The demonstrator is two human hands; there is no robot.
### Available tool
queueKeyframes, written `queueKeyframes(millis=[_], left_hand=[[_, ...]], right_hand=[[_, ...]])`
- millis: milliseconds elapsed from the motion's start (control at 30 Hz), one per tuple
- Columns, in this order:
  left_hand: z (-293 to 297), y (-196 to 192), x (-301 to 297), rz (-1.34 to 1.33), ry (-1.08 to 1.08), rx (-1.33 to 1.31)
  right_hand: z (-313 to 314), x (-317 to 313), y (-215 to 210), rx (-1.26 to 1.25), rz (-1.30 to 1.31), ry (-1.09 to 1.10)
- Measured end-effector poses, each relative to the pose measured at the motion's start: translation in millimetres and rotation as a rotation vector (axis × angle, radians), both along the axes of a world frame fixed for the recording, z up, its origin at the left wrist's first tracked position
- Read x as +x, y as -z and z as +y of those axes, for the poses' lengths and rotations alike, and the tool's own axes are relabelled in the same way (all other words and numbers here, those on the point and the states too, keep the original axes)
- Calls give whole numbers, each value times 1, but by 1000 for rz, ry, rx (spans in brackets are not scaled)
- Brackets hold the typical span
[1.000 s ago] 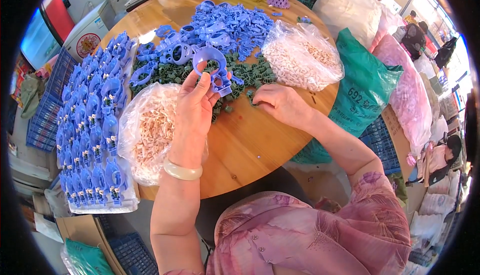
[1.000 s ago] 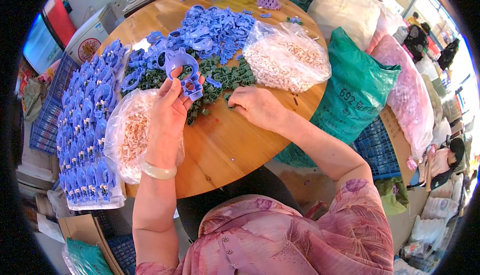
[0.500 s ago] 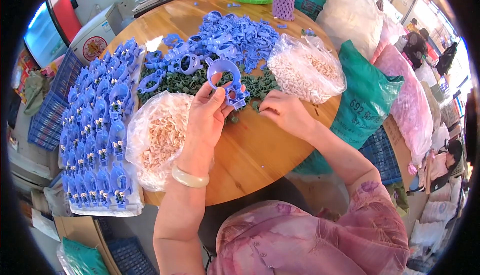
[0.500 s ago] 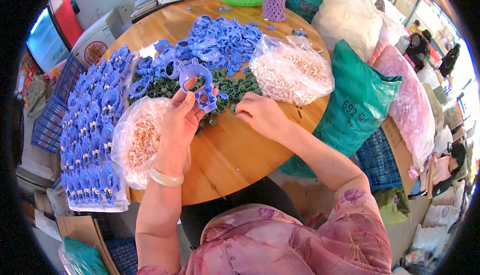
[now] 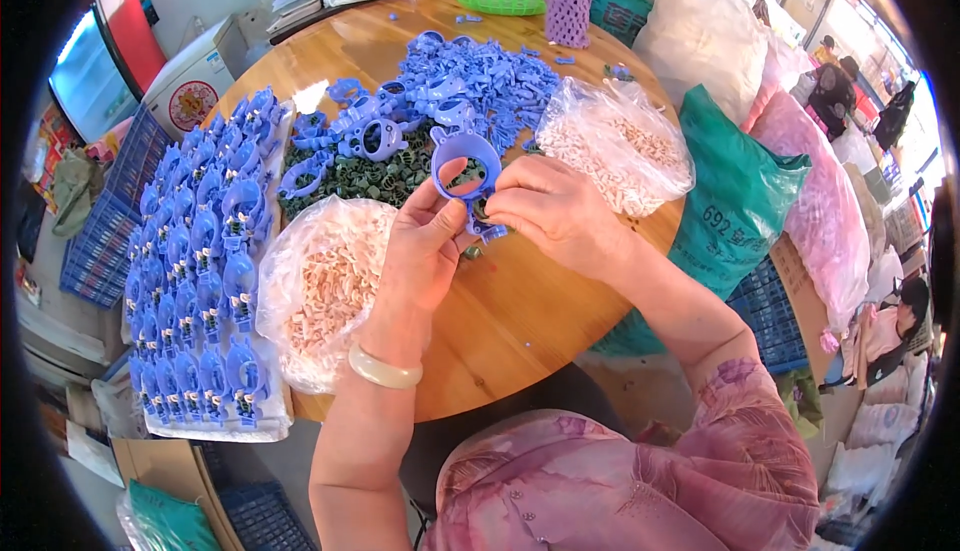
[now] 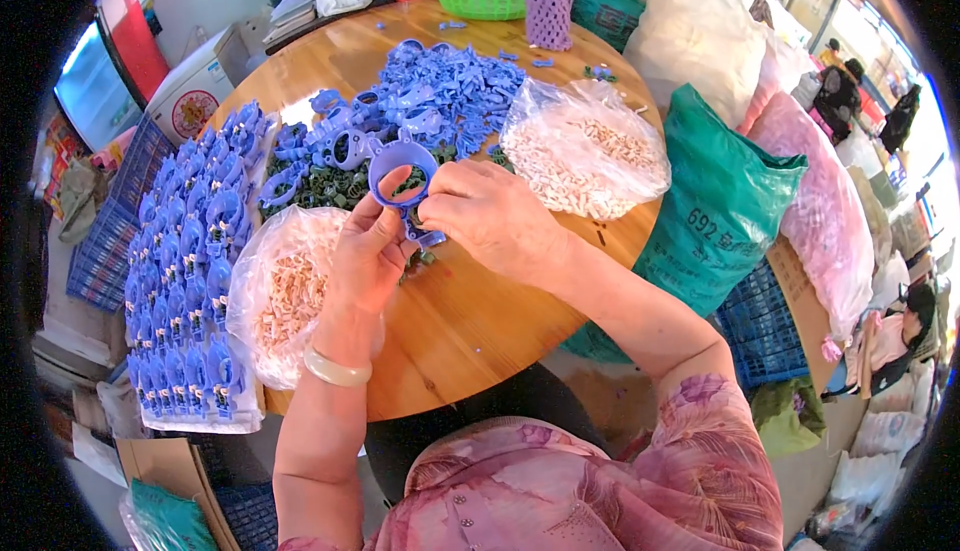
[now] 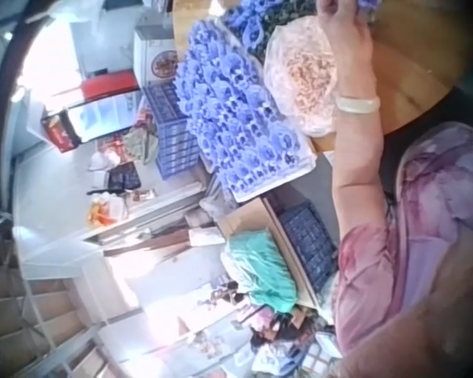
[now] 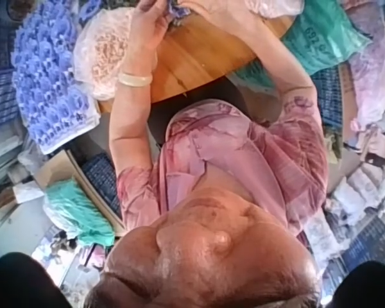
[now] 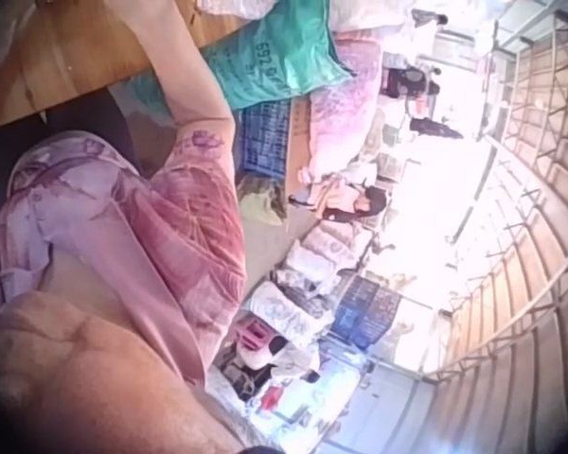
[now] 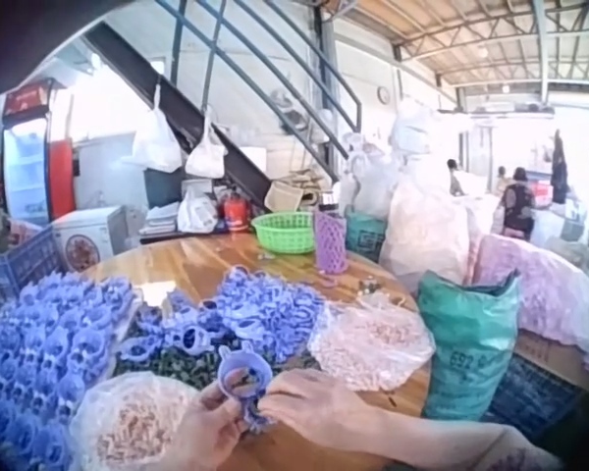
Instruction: The worker is manually assembling small plastic toy components into larger blue frames at a factory workbench.
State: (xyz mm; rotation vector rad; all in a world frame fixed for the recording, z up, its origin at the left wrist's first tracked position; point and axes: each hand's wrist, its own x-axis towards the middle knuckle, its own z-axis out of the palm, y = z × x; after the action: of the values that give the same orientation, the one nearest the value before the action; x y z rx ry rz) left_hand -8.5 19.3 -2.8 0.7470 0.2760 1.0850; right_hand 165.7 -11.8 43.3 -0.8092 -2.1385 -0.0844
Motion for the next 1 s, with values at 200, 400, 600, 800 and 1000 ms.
queueKeyframes(millis=[200,400,600,800,1000], left_hand=[[-3,-1,3,36,-27,-14],[-3,2,2,72,-4,5],[-6,0,7,17,2,-22],[-10,1,4,-2,0,-67],[-12,16,19,-51,66,102]], right_hand=[[3,3,-1,14,-142,6],[6,8,0,26,-108,-31],[-4,9,0,-236,247,-71],[-3,-8,-9,-178,279,-138],[-4,-72,-16,-308,-107,-317]])
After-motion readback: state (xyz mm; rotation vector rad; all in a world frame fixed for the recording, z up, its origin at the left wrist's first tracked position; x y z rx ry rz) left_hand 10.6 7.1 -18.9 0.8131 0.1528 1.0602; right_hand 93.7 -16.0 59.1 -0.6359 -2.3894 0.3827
